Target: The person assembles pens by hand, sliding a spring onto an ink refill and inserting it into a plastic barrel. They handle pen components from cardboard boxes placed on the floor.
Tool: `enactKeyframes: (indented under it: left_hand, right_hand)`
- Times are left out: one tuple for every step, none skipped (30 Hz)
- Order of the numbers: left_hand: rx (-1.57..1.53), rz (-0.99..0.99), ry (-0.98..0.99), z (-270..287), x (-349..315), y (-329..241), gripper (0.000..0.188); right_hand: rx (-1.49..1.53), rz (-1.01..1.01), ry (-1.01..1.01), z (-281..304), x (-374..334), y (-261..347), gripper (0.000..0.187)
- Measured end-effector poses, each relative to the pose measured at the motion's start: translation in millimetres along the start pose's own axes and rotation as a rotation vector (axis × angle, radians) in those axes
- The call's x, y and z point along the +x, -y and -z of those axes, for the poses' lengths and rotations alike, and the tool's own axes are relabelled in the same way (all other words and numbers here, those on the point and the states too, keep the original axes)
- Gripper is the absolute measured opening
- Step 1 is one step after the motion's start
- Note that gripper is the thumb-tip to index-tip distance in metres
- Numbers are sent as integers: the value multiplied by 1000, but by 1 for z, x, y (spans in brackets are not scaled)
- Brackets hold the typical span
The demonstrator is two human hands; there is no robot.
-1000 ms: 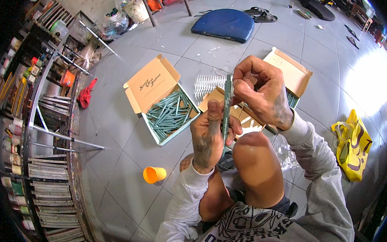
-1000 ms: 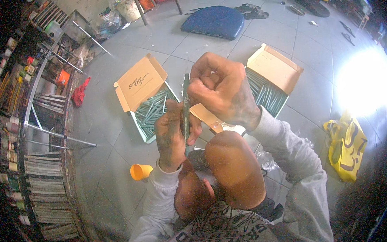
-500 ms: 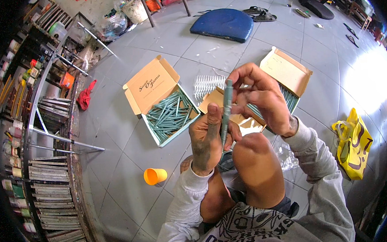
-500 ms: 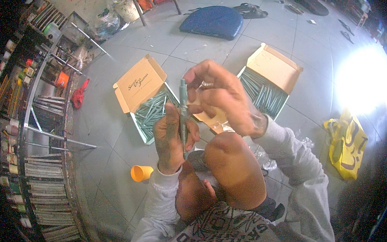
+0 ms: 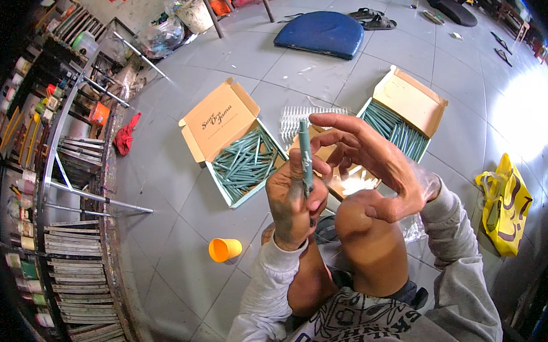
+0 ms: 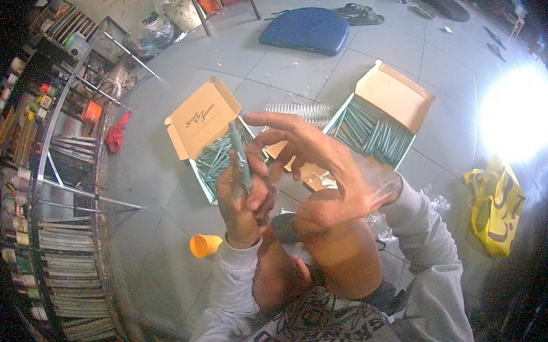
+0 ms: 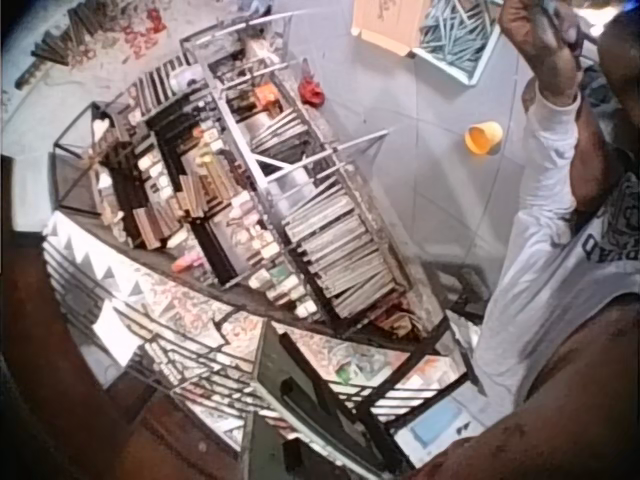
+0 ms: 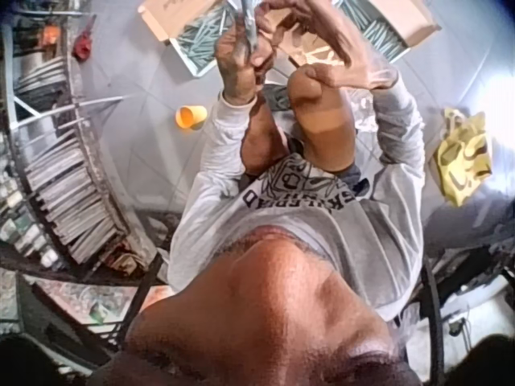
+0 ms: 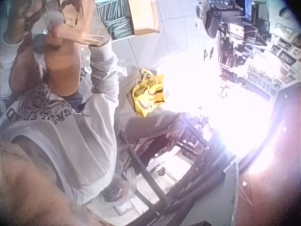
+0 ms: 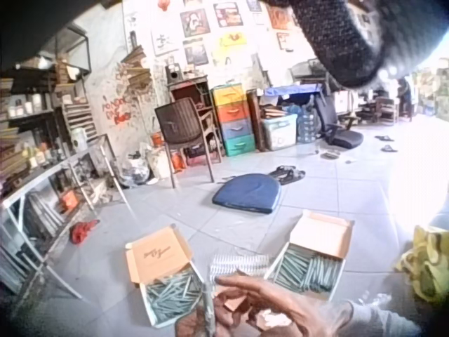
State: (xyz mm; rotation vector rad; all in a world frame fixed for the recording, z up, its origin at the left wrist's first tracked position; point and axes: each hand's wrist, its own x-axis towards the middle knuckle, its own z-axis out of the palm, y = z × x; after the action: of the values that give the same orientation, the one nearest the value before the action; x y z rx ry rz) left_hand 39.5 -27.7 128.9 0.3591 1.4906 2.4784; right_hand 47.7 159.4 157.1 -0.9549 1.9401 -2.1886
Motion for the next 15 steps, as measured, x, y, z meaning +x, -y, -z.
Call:
enactKeyframes:
  left_hand:
    - [-48, 22, 0, -1, 0, -3, 55]
    - [-39, 21, 20, -1, 0, -5, 55]
    - [-31, 22, 39, 0, 0, -6, 55]
    - [-24, 23, 58, 1, -1, -6, 55]
    - [-26, 40, 68, 2, -1, -6, 55]
    - [-32, 56, 82, 2, -1, -5, 54]
    - [-38, 72, 95, 2, -1, -4, 53]
    - [-7, 68, 71, -1, -2, -6, 50]
    - [27, 67, 43, -5, -3, -9, 48]
    - [62, 65, 15, -8, -4, -9, 45]
    - [65, 56, 17, -7, -3, -8, 45]
    - [64, 45, 20, -9, -3, -8, 45]
    - [63, 34, 22, -9, -3, -9, 46]
    - [71, 28, 12, -9, -3, -9, 46]
    - [73, 27, 6, -6, -4, -6, 47]
  right_hand:
    - [26, 18, -1, -1, 1, 2, 96]
    - [81, 14, -11, -1, 2, 2, 90]
    - [135, 9, -20, -1, 4, 2, 84]
    - [220, -19, -37, 2, 7, 1, 75]
    - [305, -47, -54, 3, 9, 0, 66]
    - [271, -74, -68, 3, 10, 1, 56]
    - [238, -102, -82, 1, 11, 1, 47]
    - [205, -129, -96, -2, 13, 1, 38]
    - [56, 14, -198, -11, 19, -5, 28]
    - [-45, 55, -213, -10, 20, -9, 28]
    - [-145, 95, -227, -10, 20, -12, 27]
    - [-249, 137, -239, -9, 21, -12, 27]
    - [-310, 204, -286, -14, 22, -9, 24]
    - [-304, 241, -333, -21, 23, -12, 24]
    - [-304, 272, -384, -26, 22, -19, 23]
